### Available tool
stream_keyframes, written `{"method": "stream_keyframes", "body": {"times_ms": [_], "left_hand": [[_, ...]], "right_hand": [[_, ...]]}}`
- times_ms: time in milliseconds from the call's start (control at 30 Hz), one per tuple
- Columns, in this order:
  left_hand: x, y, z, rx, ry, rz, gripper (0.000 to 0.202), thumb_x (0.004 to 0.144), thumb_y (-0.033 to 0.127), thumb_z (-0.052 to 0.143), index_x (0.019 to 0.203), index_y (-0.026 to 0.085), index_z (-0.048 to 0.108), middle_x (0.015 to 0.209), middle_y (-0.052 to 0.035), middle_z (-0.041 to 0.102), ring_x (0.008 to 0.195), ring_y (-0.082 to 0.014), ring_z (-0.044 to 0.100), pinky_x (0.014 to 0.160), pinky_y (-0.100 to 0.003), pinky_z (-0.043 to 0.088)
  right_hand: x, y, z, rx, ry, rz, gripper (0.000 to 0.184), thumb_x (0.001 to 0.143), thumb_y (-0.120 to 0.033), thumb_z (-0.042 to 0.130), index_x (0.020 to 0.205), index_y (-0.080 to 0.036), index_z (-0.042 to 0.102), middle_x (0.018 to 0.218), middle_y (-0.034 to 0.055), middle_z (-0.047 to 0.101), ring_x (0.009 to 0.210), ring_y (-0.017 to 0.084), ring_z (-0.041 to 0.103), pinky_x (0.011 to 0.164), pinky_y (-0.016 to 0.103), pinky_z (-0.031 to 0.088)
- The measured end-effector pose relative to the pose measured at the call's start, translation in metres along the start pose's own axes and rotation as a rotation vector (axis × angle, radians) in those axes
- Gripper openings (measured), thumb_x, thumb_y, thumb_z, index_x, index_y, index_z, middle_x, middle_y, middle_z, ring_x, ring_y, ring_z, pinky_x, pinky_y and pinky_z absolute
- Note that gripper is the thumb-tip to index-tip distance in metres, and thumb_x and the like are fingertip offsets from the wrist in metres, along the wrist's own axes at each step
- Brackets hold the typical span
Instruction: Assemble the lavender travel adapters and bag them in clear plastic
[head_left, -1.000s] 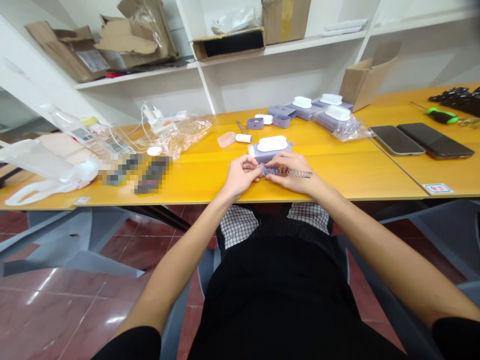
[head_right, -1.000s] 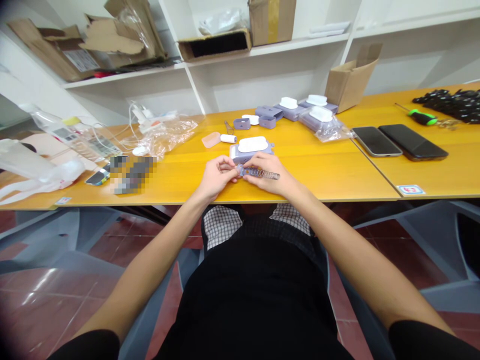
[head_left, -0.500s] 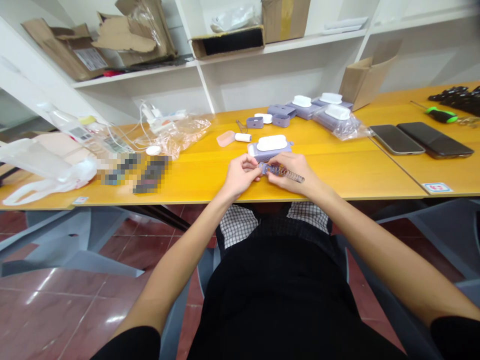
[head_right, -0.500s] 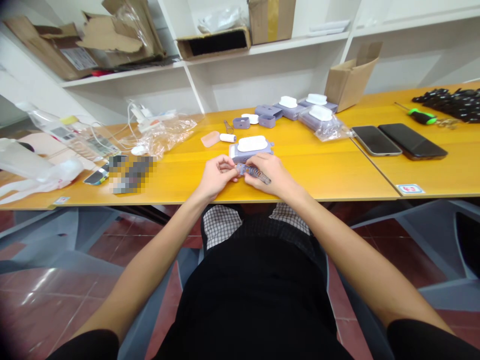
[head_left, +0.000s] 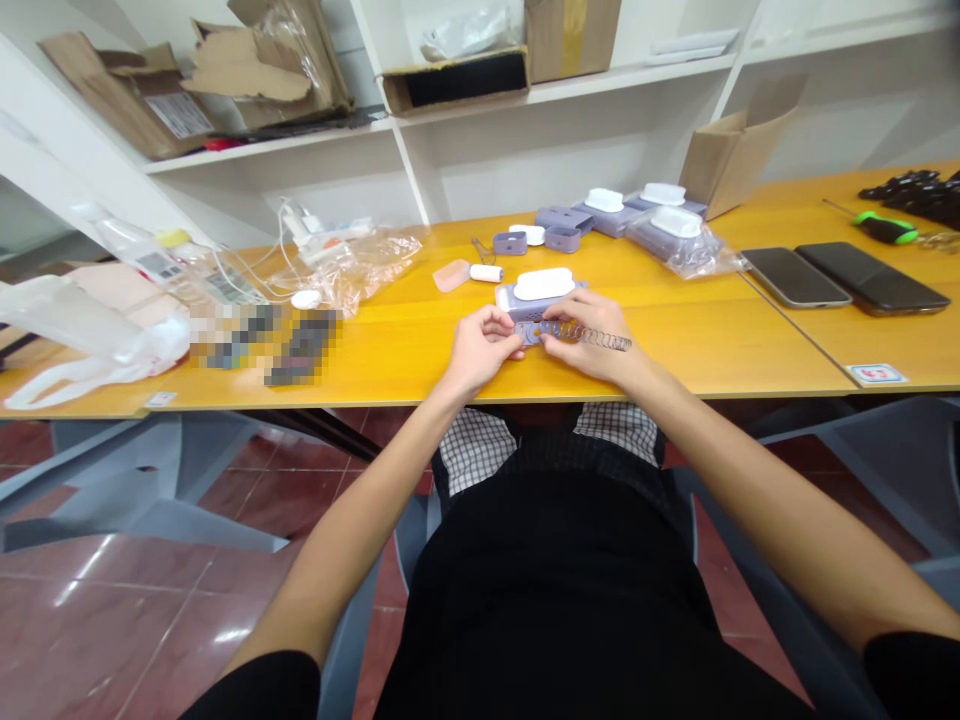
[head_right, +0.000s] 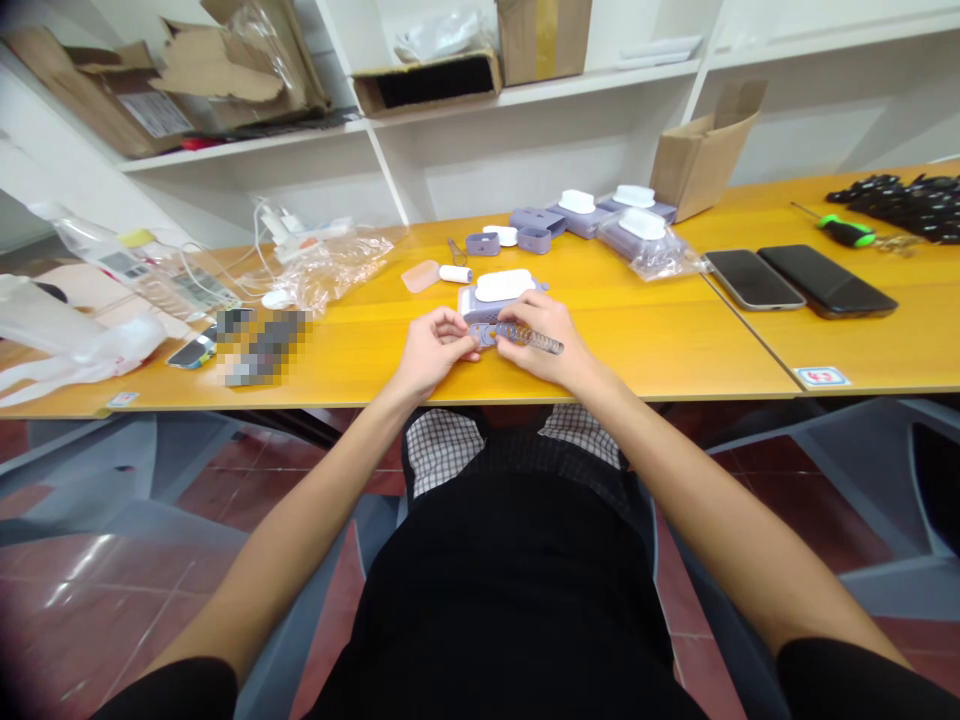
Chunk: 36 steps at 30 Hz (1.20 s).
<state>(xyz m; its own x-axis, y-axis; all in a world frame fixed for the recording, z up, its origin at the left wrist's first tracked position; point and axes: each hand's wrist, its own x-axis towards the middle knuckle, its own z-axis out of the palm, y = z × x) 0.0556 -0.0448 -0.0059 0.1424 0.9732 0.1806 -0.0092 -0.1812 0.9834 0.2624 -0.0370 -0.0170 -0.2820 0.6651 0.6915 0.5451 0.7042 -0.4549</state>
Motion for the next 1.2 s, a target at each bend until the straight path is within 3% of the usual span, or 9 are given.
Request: {"method": "stream_keyframes", "body": {"times_ms": [333,600,833,1200], "left_hand": [[-0.002,0.002,0.001,0.036,0.012,-0.003,0.024,0.076,0.007,0.076,0.085,0.017,0.056,0.072,0.0004,0.068,0.06,-0.0115,0.071,0.061,-0.024,0.062],[-0.002,0.002,0.001,0.044,0.001,0.0,0.026,0.076,0.008,0.078,0.085,0.017,0.056,0.072,0.0005,0.069,0.06,-0.0118,0.071,0.06,-0.024,0.062],[-0.002,0.004,0.001,0.052,-0.008,-0.013,0.026,0.074,0.008,0.077,0.085,0.017,0.055,0.071,0.0018,0.068,0.06,-0.0116,0.071,0.06,-0.022,0.062],[-0.004,0.003,0.0,0.061,-0.049,0.028,0.028,0.073,0.01,0.081,0.084,0.017,0.056,0.072,0.0018,0.068,0.059,-0.0113,0.071,0.058,-0.021,0.059]], "right_hand": [[-0.001,0.008,0.005,-0.006,0.043,-0.201,0.024,0.079,-0.023,0.074,0.103,-0.027,0.073,0.102,0.0063,0.071,0.094,0.029,0.063,0.088,0.049,0.053],[-0.001,0.006,0.007,-0.034,-0.001,-0.207,0.021,0.08,-0.025,0.073,0.101,-0.026,0.073,0.099,0.0055,0.074,0.094,0.029,0.066,0.088,0.048,0.052],[-0.002,0.0,0.007,-0.06,0.046,-0.23,0.021,0.086,-0.025,0.068,0.107,-0.024,0.073,0.103,0.0069,0.077,0.096,0.028,0.069,0.089,0.048,0.052],[-0.005,0.0,0.005,-0.071,-0.059,-0.228,0.021,0.09,-0.028,0.067,0.11,-0.023,0.07,0.102,0.0103,0.074,0.097,0.03,0.066,0.089,0.049,0.054]]}}
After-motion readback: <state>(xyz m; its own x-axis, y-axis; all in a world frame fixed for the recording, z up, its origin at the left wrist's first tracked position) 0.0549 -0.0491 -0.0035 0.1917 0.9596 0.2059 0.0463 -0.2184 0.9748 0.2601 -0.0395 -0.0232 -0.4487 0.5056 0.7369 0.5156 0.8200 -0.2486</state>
